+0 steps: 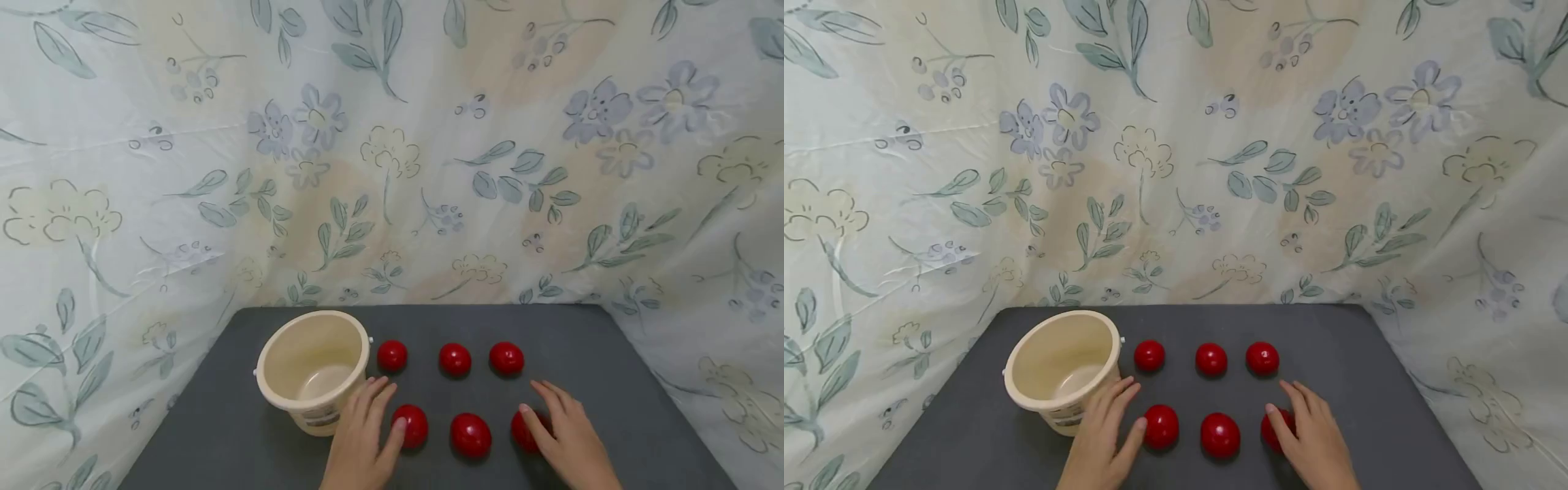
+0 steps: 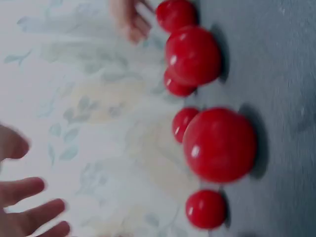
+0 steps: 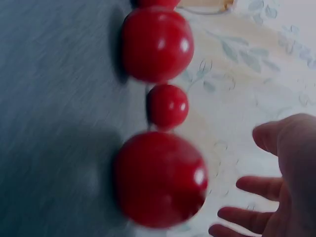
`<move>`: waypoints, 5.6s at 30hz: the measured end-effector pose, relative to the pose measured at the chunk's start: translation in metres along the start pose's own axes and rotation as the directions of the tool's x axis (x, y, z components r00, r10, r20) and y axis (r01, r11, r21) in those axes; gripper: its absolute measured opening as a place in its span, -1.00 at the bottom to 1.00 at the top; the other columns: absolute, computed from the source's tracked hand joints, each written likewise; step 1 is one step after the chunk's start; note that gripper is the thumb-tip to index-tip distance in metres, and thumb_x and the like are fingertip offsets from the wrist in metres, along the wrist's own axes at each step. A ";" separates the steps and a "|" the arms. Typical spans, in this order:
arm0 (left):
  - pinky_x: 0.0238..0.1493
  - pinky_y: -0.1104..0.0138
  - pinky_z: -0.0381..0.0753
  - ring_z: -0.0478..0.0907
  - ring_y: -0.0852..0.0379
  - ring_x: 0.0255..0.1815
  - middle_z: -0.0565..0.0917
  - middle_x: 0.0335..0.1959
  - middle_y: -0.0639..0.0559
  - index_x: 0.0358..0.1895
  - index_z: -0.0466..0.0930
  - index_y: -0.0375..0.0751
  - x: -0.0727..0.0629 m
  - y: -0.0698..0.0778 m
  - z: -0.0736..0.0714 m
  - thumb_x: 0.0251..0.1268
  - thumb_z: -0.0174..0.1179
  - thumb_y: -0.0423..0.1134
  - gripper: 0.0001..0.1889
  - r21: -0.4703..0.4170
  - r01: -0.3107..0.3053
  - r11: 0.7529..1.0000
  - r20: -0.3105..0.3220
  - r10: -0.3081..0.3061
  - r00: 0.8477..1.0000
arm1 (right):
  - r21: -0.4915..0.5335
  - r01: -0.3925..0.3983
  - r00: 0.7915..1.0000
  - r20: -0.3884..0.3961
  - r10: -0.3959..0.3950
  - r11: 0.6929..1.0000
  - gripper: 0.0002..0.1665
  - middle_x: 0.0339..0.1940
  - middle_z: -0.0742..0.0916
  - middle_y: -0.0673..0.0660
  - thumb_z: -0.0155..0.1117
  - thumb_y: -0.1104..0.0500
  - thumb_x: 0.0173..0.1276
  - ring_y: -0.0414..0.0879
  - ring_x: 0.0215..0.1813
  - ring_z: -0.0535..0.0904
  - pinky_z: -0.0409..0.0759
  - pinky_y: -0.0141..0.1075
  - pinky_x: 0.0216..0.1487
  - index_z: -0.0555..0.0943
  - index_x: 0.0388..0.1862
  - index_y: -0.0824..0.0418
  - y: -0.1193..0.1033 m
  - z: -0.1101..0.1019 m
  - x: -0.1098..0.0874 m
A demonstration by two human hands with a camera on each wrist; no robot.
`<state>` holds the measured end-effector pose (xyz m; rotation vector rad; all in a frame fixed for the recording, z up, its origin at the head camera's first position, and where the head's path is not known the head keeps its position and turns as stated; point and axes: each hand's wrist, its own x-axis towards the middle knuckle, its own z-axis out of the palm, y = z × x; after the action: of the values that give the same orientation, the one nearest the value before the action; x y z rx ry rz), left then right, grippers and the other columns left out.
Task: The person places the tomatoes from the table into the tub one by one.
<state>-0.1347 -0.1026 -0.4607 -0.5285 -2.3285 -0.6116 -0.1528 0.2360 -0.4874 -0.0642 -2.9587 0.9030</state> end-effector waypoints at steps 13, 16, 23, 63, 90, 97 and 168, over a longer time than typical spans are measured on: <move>-0.50 0.59 0.34 0.33 0.39 -0.37 0.39 -0.25 0.24 0.06 0.32 -0.09 -0.008 -0.084 -0.046 0.50 0.06 -0.34 -0.80 -0.707 0.577 0.409 -0.164 -0.888 0.429 | 0.394 -0.248 0.955 0.253 0.155 0.885 0.15 0.52 0.32 0.49 0.35 -0.21 0.35 0.43 0.46 0.32 0.57 0.22 0.30 -0.01 0.60 0.33 0.050 0.021 0.000; -0.76 0.53 0.28 0.26 0.33 -0.64 0.38 -0.51 0.20 -0.05 0.20 0.00 -0.012 -0.098 -0.046 0.56 0.02 -0.21 -0.84 -0.754 0.625 0.204 0.036 -0.936 0.349 | 0.430 -0.250 0.956 0.251 0.151 0.867 0.14 0.50 0.36 0.47 0.44 -0.10 0.30 0.33 0.39 0.44 0.65 0.04 0.19 0.00 0.60 0.31 0.057 0.028 -0.005; -0.79 0.41 0.42 0.37 0.25 -0.68 0.48 -0.61 0.17 -0.27 0.40 -0.10 -0.012 -0.106 -0.052 0.60 -0.03 -0.03 -0.73 -0.711 0.697 0.096 0.263 -0.883 0.390 | 0.478 -0.260 0.953 0.265 0.145 0.839 0.10 0.42 0.46 0.47 0.50 0.02 0.23 0.20 0.26 0.57 0.64 -0.12 0.02 0.10 0.58 0.28 0.066 0.034 -0.003; -0.21 0.69 0.48 0.47 0.18 0.09 0.29 0.36 -0.06 0.56 0.25 -0.10 0.017 -0.142 -0.070 0.56 0.02 0.08 -0.37 -0.451 0.809 0.377 0.109 -0.876 0.469 | 0.554 0.073 0.981 0.109 -0.160 0.829 -0.13 0.52 0.42 0.29 0.43 0.05 0.35 -0.28 0.25 0.56 0.67 -0.48 0.06 0.28 0.57 0.12 -0.013 -0.046 0.051; -0.22 0.91 0.38 0.35 0.89 -0.10 0.54 0.39 -0.15 0.40 0.50 -0.14 0.009 -0.150 -0.072 0.56 0.03 0.04 -0.49 -0.346 0.790 0.506 -0.034 -0.849 0.528 | 0.542 0.301 0.903 0.103 -0.418 0.785 -0.17 0.39 0.54 0.16 0.44 -0.02 0.32 0.15 0.29 0.54 0.71 -0.22 0.10 0.34 0.53 -0.09 -0.133 -0.078 0.127; -0.27 0.93 0.27 0.50 -0.11 0.38 0.53 0.37 -0.17 0.43 0.46 -0.14 0.015 -0.152 -0.081 0.56 0.00 0.08 -0.46 -0.280 0.814 0.509 0.035 -0.842 0.538 | 0.589 0.336 0.871 0.102 -0.480 0.735 -0.21 0.39 0.55 0.09 0.44 0.01 0.33 0.10 0.32 0.54 0.69 -0.23 0.17 0.37 0.50 -0.10 -0.160 -0.078 0.135; 0.40 0.14 0.39 0.34 -0.11 0.52 0.45 0.44 -0.06 0.43 0.43 -0.21 0.026 -0.151 -0.077 0.57 0.03 -0.05 -0.50 -0.344 0.806 0.482 0.088 -0.838 0.538 | 0.686 0.268 0.664 0.377 -0.645 0.677 -0.18 0.25 0.65 0.06 0.48 -0.02 0.25 -0.02 0.19 0.57 0.72 -0.21 0.14 0.42 0.46 0.08 -0.262 0.074 0.144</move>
<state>-0.1927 -0.2615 -0.4341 0.5797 -2.2807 -1.4838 -0.3075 -0.0144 -0.3974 1.2025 -2.6928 1.9450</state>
